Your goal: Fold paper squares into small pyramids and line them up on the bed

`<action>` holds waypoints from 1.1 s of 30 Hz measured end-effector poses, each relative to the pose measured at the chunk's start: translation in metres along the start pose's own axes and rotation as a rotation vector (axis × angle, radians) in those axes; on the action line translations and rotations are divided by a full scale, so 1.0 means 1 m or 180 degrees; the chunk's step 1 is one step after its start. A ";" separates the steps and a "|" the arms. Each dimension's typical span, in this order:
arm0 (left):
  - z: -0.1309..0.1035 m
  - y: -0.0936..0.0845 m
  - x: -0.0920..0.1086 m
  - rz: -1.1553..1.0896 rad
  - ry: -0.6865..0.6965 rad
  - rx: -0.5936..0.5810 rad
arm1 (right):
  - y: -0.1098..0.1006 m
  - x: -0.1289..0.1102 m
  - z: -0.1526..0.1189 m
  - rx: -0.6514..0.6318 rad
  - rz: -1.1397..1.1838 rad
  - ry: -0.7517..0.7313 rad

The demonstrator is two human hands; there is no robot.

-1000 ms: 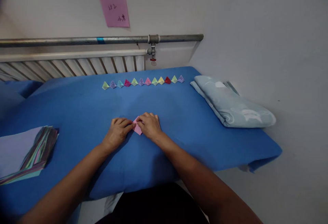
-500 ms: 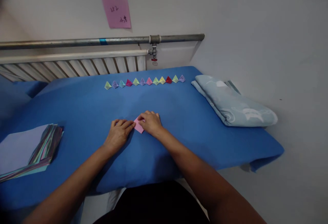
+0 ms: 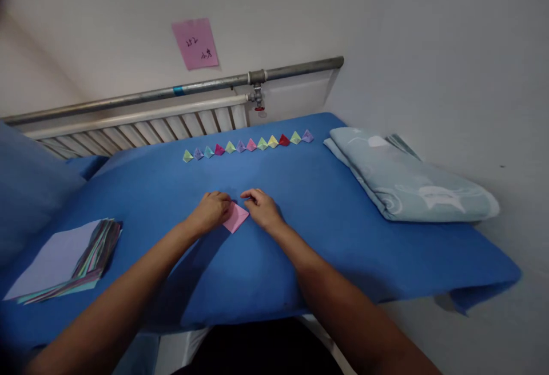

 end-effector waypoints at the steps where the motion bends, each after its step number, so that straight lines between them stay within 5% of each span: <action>1: 0.008 -0.002 0.001 -0.0027 0.0005 -0.0140 | -0.002 0.003 0.002 0.0012 0.0130 0.0092; 10: 0.045 -0.011 -0.006 -0.0479 -0.0573 -0.0881 | -0.012 0.014 0.016 -0.0133 0.1040 0.0819; 17: 0.027 -0.012 -0.031 -0.1648 -0.1275 -0.0890 | -0.016 0.009 0.014 -0.0239 0.1239 0.1028; 21: -0.008 -0.014 -0.041 -0.2766 -0.1487 -0.0334 | -0.018 0.004 0.008 -0.0350 0.1239 0.1054; 28: -0.058 0.007 -0.035 -0.4233 -0.1582 0.1496 | 0.005 -0.026 -0.017 -0.0958 0.1221 0.0761; 33: -0.069 0.031 -0.017 -0.4876 -0.1487 0.1952 | 0.025 -0.044 -0.031 -0.1133 0.1293 0.0617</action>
Point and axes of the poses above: each hand's wrist, its own z-axis towards the middle knuckle, its own y-axis out of the palm, x = y × z, the point moved 4 cm from there along z, towards the middle knuckle, and after that the axes turned 14 degrees about -z, right-handed, at the moved point
